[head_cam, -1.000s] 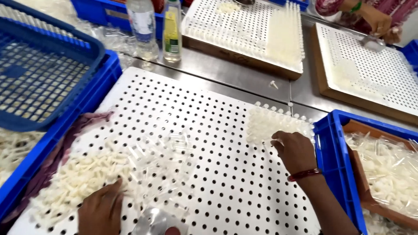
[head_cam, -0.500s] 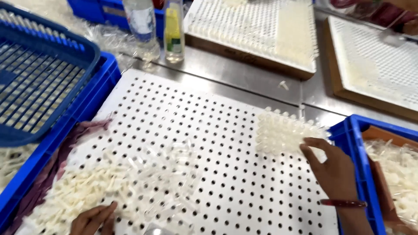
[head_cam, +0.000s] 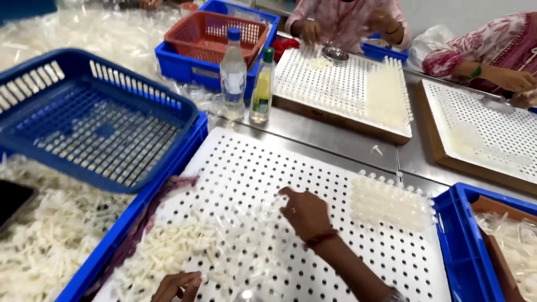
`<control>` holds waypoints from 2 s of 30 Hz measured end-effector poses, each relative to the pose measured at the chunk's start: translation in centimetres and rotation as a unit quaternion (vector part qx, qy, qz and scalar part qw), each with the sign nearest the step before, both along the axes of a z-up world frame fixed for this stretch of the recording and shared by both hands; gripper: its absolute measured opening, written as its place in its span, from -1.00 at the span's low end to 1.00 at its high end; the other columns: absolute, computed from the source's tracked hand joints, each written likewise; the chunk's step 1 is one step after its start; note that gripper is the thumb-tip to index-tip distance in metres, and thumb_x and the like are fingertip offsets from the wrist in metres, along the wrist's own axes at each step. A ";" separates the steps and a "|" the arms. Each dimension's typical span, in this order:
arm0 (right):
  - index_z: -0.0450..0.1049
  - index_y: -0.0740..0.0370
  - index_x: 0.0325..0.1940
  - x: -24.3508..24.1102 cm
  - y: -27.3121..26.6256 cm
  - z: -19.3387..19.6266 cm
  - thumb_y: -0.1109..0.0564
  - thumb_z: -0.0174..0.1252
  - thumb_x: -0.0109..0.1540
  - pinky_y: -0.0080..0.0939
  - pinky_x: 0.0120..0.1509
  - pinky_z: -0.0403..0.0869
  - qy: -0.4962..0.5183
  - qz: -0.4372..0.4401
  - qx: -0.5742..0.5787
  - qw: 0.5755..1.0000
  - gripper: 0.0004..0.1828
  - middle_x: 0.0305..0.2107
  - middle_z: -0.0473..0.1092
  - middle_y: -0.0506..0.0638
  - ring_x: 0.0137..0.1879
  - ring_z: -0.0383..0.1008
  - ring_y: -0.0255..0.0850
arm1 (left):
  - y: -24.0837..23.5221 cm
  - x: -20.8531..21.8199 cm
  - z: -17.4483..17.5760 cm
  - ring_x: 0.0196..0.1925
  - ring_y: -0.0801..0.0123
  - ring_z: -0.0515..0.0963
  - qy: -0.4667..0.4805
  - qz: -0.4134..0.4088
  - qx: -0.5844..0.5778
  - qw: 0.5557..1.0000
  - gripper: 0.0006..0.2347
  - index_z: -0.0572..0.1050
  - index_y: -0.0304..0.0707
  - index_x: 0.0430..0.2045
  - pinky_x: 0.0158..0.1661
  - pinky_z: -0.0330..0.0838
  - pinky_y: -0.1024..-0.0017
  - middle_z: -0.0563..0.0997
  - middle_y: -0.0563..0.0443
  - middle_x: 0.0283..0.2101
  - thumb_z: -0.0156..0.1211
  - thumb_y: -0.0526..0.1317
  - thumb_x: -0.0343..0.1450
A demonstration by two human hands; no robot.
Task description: Sorting small white plastic components and placing them into a pegboard tray on a production line.
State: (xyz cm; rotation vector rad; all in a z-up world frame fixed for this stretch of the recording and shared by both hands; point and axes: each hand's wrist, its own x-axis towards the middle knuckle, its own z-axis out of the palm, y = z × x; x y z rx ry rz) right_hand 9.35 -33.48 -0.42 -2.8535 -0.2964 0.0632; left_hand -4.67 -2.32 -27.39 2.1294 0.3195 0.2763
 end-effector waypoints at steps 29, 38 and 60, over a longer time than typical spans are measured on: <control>0.59 0.04 0.02 -22.7 -0.8 -3.0 0.12 0.37 0.15 -0.19 0.21 0.57 0.008 -0.019 0.154 0.988 -0.66 -0.17 0.60 -0.09 0.06 0.63 -0.24 | -7.0 -13.3 14.1 -0.20 0.45 0.82 -0.121 -0.214 -0.247 0.937 -0.93 0.70 -0.30 -0.37 -0.27 0.67 0.49 0.77 -0.01 -0.22 0.43 -0.37 0.32; 0.68 0.28 -0.08 -26.1 2.1 -3.9 0.22 0.33 0.16 -0.22 0.02 0.63 0.079 -0.043 0.381 0.920 -0.75 -0.28 0.69 0.12 -0.09 0.70 -0.26 | -12.3 -13.7 8.4 -0.29 0.34 0.74 0.043 -0.227 -0.501 0.834 -0.90 0.68 -0.61 -0.30 -0.29 0.73 0.39 0.69 -0.11 -0.27 0.30 -0.46 0.40; 0.71 0.25 -0.06 -18.8 2.1 11.0 0.11 0.36 0.12 -0.30 -0.13 0.58 0.086 -0.066 0.381 0.918 -0.67 -0.49 0.66 -0.01 -0.31 0.62 -0.37 | -8.8 -7.2 26.6 -0.31 0.33 0.74 0.079 -0.199 -0.588 0.780 -0.76 0.64 -0.49 -0.07 -0.23 0.66 0.41 0.73 -0.20 -0.30 0.24 -0.36 0.41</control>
